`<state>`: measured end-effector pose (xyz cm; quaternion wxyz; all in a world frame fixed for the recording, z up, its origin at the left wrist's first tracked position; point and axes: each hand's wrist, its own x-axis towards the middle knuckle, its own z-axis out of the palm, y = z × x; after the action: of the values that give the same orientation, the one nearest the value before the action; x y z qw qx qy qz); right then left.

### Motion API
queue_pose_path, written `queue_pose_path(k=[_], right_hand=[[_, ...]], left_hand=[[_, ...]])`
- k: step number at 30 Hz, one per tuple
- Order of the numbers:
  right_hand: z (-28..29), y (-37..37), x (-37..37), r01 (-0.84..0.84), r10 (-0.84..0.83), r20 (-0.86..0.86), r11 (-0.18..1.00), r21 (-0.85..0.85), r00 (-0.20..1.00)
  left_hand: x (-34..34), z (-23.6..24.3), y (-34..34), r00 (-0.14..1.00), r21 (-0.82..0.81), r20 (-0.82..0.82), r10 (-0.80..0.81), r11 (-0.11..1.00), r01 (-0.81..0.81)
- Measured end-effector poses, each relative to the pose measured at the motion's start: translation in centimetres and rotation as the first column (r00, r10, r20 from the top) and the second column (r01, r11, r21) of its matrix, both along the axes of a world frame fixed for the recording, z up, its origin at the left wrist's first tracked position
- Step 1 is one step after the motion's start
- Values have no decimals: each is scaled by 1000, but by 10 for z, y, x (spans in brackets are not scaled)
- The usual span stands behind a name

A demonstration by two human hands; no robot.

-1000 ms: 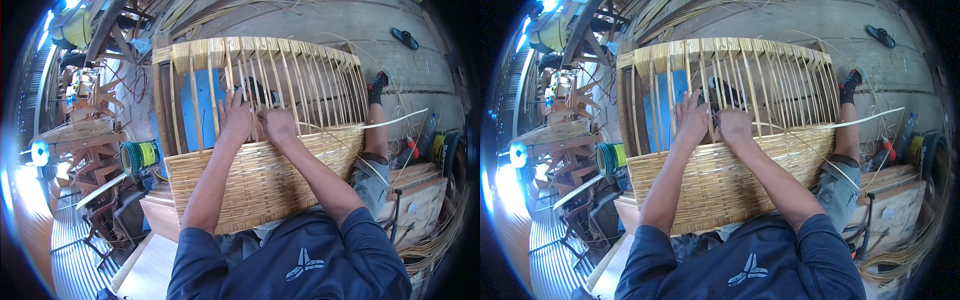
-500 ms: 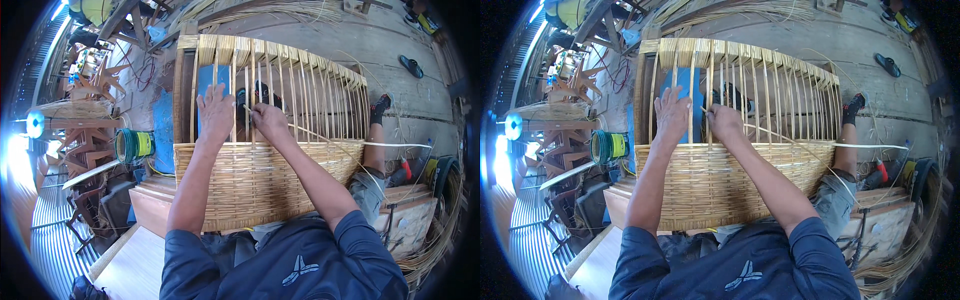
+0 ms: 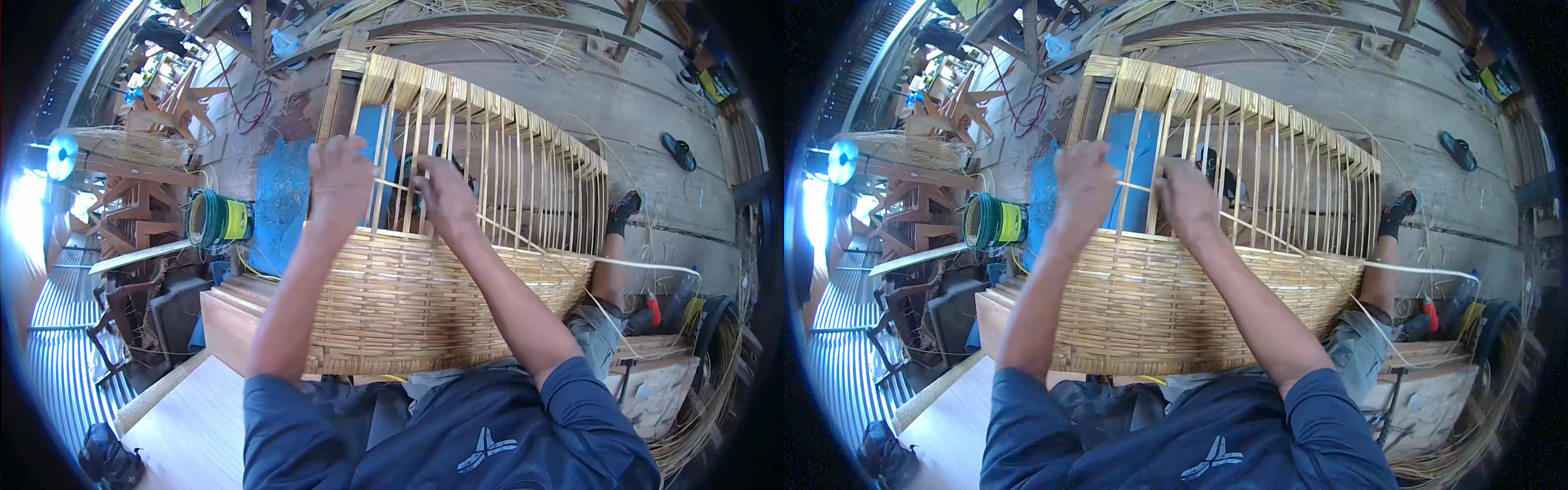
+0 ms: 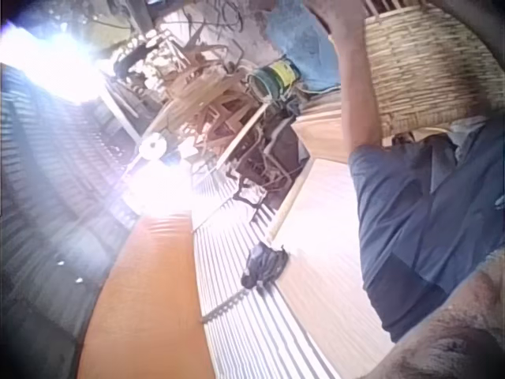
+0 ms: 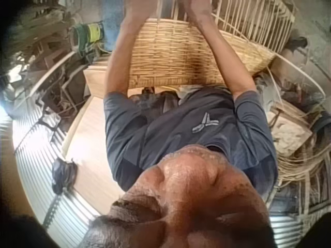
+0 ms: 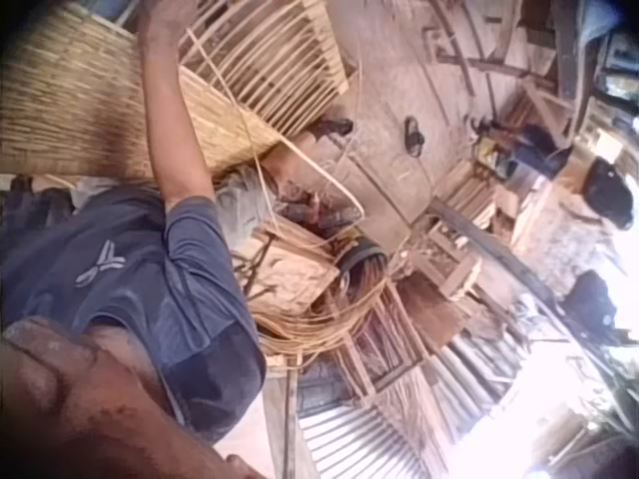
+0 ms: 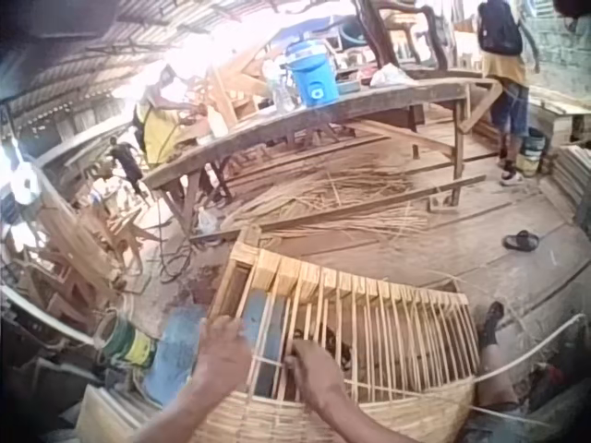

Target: Weaving thin strips of bamboo or rattan into a large cylindrical cage or basket structure.

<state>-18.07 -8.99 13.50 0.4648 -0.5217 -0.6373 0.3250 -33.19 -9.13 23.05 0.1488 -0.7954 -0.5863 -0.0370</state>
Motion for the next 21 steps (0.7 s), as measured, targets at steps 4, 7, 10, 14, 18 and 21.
queue_pose_path(k=[4, 7, 10, 14, 18, 21], right_hand=[[21, 8, -24, -369, 368, -125, 929, 16, 922], [30, 10, -38, -166, 196, 129, 962, -217, 972], [34, 14, -48, -172, 228, 235, 956, -237, 945], [25, 21, -55, -329, 353, 257, 935, -132, 900], [22, 27, -61, -297, 314, 244, 949, -102, 918], [43, 34, -57, -398, 471, 404, 881, -254, 784]], left_hand=[[-42, 17, 5, 992, 24, 26, -122, 992, 121], [-60, 2, 6, 995, -22, 96, 2, 1000, 0], [-61, -9, 7, 993, 23, 29, 116, 993, -116], [-67, 1, 7, 983, -74, 176, 54, 996, -41], [-86, -16, 8, 909, -158, 417, 14, 986, 57], [-111, -34, 8, 929, -71, 369, -15, 997, 44]])
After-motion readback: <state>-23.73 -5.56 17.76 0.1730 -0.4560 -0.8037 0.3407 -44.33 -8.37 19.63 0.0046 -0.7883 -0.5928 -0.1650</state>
